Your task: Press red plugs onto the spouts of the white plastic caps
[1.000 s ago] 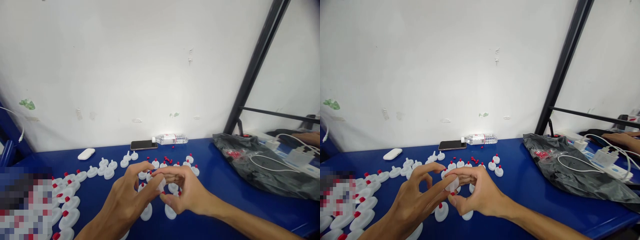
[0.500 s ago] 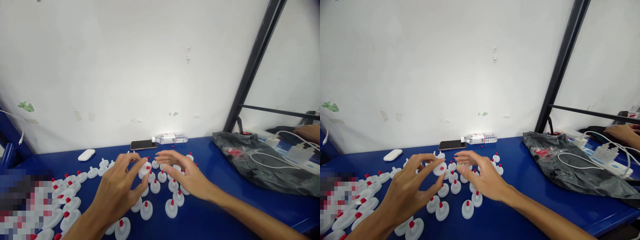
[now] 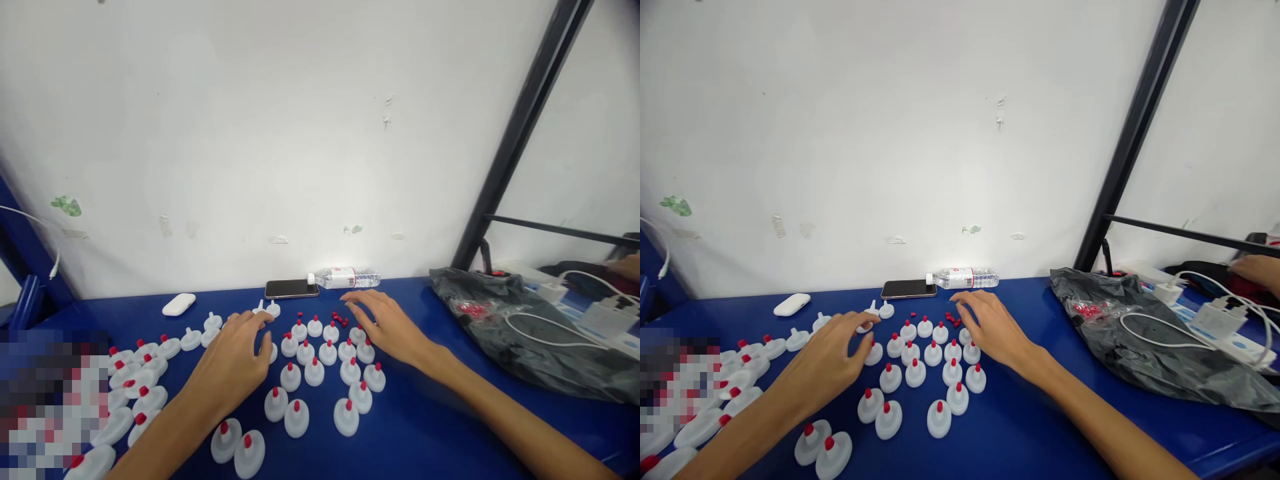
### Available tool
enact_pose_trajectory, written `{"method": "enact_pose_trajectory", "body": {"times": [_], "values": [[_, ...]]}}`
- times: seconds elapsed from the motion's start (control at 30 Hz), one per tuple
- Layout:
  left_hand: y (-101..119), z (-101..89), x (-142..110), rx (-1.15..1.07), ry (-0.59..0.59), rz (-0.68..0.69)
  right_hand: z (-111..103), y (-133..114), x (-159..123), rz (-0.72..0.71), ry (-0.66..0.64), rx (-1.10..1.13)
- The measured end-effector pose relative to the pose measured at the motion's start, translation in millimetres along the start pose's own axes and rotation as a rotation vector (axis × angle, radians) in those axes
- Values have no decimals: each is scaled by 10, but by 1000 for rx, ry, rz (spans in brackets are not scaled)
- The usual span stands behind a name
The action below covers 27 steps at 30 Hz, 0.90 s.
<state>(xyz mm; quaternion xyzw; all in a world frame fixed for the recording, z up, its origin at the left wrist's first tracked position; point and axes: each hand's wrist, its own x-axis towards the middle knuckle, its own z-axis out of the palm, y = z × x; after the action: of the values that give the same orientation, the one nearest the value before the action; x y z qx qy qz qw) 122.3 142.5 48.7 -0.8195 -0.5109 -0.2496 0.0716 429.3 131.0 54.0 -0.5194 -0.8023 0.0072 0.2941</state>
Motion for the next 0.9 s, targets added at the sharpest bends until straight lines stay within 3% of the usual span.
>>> {"method": "enact_pose_trajectory", "body": {"times": [0.27,0.7,0.9], "values": [[-214,101,86,67,-61,-89,29,69,15,-50,-164,-19],[-84,52,69,-11,-260,-190,-15,46,12,40,-252,-51],[-64,60,68,-34,-209,-189,-88,20,18,74,-319,-25]]}}
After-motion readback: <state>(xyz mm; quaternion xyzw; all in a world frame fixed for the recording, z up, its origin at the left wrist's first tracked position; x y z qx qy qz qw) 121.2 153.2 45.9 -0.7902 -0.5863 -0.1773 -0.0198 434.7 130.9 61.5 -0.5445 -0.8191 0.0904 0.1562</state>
